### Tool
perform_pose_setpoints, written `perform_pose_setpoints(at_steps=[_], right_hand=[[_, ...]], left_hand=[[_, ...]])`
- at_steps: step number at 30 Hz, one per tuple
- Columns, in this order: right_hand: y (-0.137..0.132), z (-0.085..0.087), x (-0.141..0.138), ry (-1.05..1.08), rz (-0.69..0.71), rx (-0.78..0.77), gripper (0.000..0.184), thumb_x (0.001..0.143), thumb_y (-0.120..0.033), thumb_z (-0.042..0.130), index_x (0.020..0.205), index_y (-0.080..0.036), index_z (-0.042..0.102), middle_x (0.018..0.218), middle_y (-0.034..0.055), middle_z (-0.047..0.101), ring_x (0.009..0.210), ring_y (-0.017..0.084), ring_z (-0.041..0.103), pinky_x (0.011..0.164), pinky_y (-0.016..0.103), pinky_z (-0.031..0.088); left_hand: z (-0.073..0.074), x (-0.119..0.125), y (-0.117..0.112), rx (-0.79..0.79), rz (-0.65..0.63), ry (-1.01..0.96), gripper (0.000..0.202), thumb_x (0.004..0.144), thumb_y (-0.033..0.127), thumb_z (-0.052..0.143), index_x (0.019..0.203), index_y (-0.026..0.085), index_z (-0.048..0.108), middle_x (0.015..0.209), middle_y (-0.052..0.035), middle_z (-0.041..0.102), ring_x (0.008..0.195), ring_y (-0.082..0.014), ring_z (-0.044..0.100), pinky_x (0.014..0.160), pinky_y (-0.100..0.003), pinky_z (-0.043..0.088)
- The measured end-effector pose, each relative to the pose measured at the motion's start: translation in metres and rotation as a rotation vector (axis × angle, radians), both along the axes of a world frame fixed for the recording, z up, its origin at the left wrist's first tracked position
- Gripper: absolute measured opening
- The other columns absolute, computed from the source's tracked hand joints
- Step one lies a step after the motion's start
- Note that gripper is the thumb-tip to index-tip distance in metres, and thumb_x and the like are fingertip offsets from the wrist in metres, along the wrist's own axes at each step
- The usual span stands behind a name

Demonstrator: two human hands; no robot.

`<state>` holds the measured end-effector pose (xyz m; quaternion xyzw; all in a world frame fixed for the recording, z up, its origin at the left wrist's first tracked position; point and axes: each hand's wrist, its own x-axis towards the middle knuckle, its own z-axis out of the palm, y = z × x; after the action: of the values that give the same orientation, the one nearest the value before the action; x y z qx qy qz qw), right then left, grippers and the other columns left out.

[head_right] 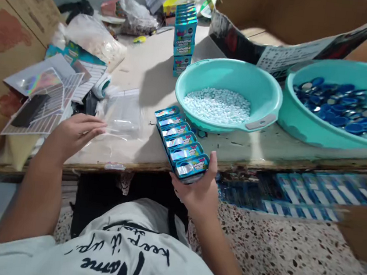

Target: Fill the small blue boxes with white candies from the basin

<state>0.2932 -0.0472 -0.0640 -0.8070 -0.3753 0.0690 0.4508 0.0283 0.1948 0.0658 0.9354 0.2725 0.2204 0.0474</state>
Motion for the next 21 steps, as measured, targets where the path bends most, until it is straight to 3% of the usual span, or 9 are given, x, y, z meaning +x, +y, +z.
perform_pose_setpoints(at_steps=[2,5,10,13,14,16,18,21], right_hand=[[-0.009,-0.003,0.0,0.028,-0.037,0.003,0.132,0.062,-0.062,0.085,0.161,-0.02,0.009,0.1,0.0129,0.072,0.088,0.039,0.074,0.07,0.053,0.06],[-0.031,-0.011,-0.001,0.095,0.003,0.103,0.128,0.064,-0.053,0.088,0.161,-0.022,0.012,0.107,0.0129,0.071,0.087,0.032,0.075,0.072,0.047,0.062],[-0.058,-0.021,-0.008,0.376,0.024,0.413,0.12,0.069,-0.038,0.09,0.159,-0.039,0.01,0.137,0.0126,0.062,0.119,0.025,0.069,0.092,0.047,0.059],[-0.059,-0.019,-0.007,0.754,-0.032,0.558,0.071,0.087,-0.063,0.065,0.149,-0.036,0.04,0.134,0.0117,0.067,0.118,0.025,0.069,0.089,0.048,0.061],[-0.057,-0.016,-0.005,0.913,-0.003,0.533,0.062,0.092,-0.071,0.049,0.14,-0.032,0.052,0.128,0.0128,0.071,0.112,0.026,0.073,0.085,0.049,0.062],[-0.052,-0.01,-0.002,1.208,0.126,0.393,0.073,0.093,-0.079,0.027,0.124,-0.026,0.066,0.113,0.0148,0.077,0.098,0.029,0.076,0.081,0.054,0.062],[-0.044,-0.003,0.003,1.401,0.244,0.266,0.076,0.092,-0.08,0.023,0.119,-0.026,0.069,0.107,0.0137,0.079,0.095,0.031,0.077,0.081,0.059,0.06],[-0.029,0.006,0.011,1.557,0.272,0.196,0.067,0.094,-0.073,0.029,0.118,-0.025,0.07,0.109,0.0127,0.079,0.099,0.031,0.077,0.083,0.06,0.058]], left_hand=[[-0.001,-0.002,0.007,-0.037,-0.033,0.016,0.052,0.1,0.059,0.048,0.103,0.019,0.081,0.105,-0.0092,0.078,0.098,-0.0219,0.071,0.094,-0.036,0.055],[0.001,-0.005,0.014,-0.065,-0.059,0.006,0.049,0.1,0.056,0.049,0.099,0.019,0.081,0.103,-0.0086,0.079,0.097,-0.021,0.071,0.092,-0.034,0.056],[-0.003,-0.005,0.028,-0.088,-0.092,-0.005,0.039,0.099,0.051,0.055,0.098,0.021,0.081,0.102,-0.0075,0.079,0.096,-0.0205,0.071,0.091,-0.033,0.056],[-0.008,0.0,0.037,-0.089,-0.104,-0.021,0.037,0.099,0.05,0.056,0.099,0.022,0.081,0.104,-0.0074,0.078,0.097,-0.0206,0.071,0.09,-0.032,0.055],[-0.009,0.002,0.039,-0.092,-0.114,-0.015,0.037,0.099,0.05,0.056,0.1,0.022,0.081,0.104,-0.0075,0.078,0.098,-0.0207,0.071,0.09,-0.032,0.055],[-0.012,0.007,0.042,-0.092,-0.15,-0.001,0.038,0.099,0.05,0.056,0.099,0.021,0.081,0.104,-0.0078,0.078,0.097,-0.0208,0.071,0.089,-0.032,0.055],[-0.013,0.011,0.041,-0.084,-0.19,0.004,0.038,0.1,0.049,0.055,0.099,0.021,0.081,0.104,-0.0083,0.078,0.096,-0.0211,0.071,0.09,-0.033,0.055],[-0.014,0.014,0.037,-0.08,-0.202,0.004,0.037,0.1,0.048,0.055,0.105,0.021,0.08,0.106,-0.0088,0.078,0.097,-0.0215,0.07,0.091,-0.035,0.055]])
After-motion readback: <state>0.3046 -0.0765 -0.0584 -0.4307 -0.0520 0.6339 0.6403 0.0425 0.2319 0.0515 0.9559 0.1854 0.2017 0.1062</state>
